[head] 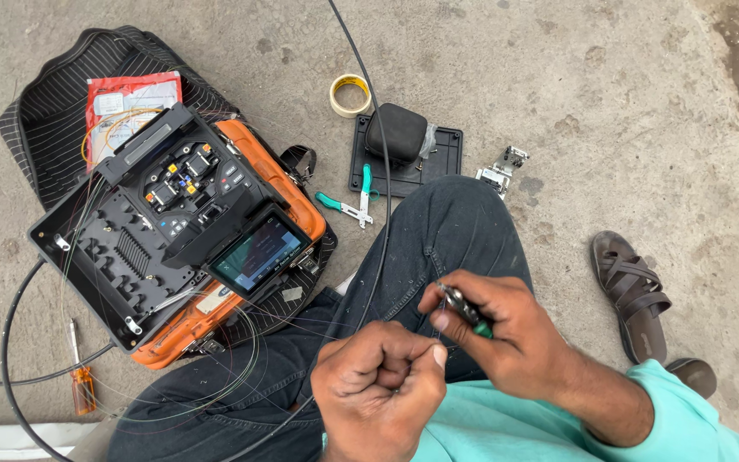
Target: The person sits on the ground and splices a fiber optic cable. They strip the cable jacket, place the fiber into a fusion splicer, operate the splicer, handle a fiber cleaver, and arrange the stripped fiber strands and protective sleeves in the splice tray.
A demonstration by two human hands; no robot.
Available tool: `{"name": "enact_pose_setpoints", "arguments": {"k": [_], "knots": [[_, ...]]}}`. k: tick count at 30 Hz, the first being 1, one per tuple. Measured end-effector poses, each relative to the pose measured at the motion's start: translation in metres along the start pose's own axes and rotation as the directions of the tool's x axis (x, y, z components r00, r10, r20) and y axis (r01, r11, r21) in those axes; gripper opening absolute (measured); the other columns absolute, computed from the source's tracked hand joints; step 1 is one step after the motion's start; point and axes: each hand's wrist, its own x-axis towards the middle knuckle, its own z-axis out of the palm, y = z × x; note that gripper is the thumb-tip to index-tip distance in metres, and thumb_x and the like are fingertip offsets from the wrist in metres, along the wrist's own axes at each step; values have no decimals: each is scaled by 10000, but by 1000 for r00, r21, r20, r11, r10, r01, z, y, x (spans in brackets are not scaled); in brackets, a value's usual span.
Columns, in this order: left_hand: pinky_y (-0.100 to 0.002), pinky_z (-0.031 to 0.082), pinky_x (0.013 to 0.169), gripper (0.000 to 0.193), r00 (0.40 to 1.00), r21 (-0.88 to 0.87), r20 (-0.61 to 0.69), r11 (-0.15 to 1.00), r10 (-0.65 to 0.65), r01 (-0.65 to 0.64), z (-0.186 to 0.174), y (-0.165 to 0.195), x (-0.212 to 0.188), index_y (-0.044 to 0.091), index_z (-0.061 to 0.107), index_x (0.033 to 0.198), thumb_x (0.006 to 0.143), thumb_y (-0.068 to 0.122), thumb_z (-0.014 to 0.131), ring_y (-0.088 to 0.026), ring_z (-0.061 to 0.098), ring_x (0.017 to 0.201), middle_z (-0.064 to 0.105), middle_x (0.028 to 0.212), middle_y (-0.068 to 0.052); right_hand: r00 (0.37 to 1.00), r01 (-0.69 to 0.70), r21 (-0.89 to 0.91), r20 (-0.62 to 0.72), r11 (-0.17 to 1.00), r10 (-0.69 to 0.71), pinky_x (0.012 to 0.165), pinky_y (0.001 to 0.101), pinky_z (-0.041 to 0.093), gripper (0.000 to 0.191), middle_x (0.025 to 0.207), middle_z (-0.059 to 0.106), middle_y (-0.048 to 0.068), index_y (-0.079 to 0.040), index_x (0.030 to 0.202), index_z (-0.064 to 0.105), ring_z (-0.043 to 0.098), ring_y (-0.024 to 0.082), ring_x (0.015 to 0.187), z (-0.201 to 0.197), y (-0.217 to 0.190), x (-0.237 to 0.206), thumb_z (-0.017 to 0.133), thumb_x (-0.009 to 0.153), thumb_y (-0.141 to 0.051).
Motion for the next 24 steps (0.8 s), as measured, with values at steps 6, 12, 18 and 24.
{"name": "enact_pose_setpoints", "arguments": {"k": [6, 12, 18, 24], "knots": [[-202, 282, 471, 126, 1000, 7, -1, 1000, -13, 13, 0, -1, -3, -13, 688, 717, 746, -107, 767, 17, 371, 492, 480, 539, 50, 992, -70, 14, -101, 997, 71, 577, 267, 457, 96, 707, 617, -17, -35, 1008, 705, 538, 72, 648, -14, 24, 0, 679, 957, -112], [-209, 281, 472, 80, 999, -44, -36, 999, -33, 32, 6, 0, 2, -25, 727, 781, 776, -96, 765, 12, 384, 506, 483, 556, 53, 999, 7, 373, -48, 928, 11, 784, 289, 483, 179, 958, 633, 39, 35, 1126, 671, 581, 124, 892, -22, 27, -7, 639, 1021, -107], [-193, 297, 471, 114, 993, 63, -122, 998, 9, -1, 19, 9, 3, -12, 703, 781, 765, -102, 772, 32, 378, 533, 534, 593, 64, 992, -12, 303, 120, 953, -25, 843, 300, 542, 226, 1046, 696, 84, 31, 1150, 676, 646, 137, 960, -18, 10, -9, 650, 1005, -140], [-188, 279, 452, 131, 989, 94, -93, 988, -118, 126, 17, 15, 5, -4, 701, 743, 784, -95, 785, 50, 370, 498, 484, 545, 85, 988, -30, 341, 150, 940, -23, 805, 307, 566, 250, 1011, 720, 95, 33, 1154, 678, 673, 145, 913, -12, 4, -4, 651, 1008, -167]]}}
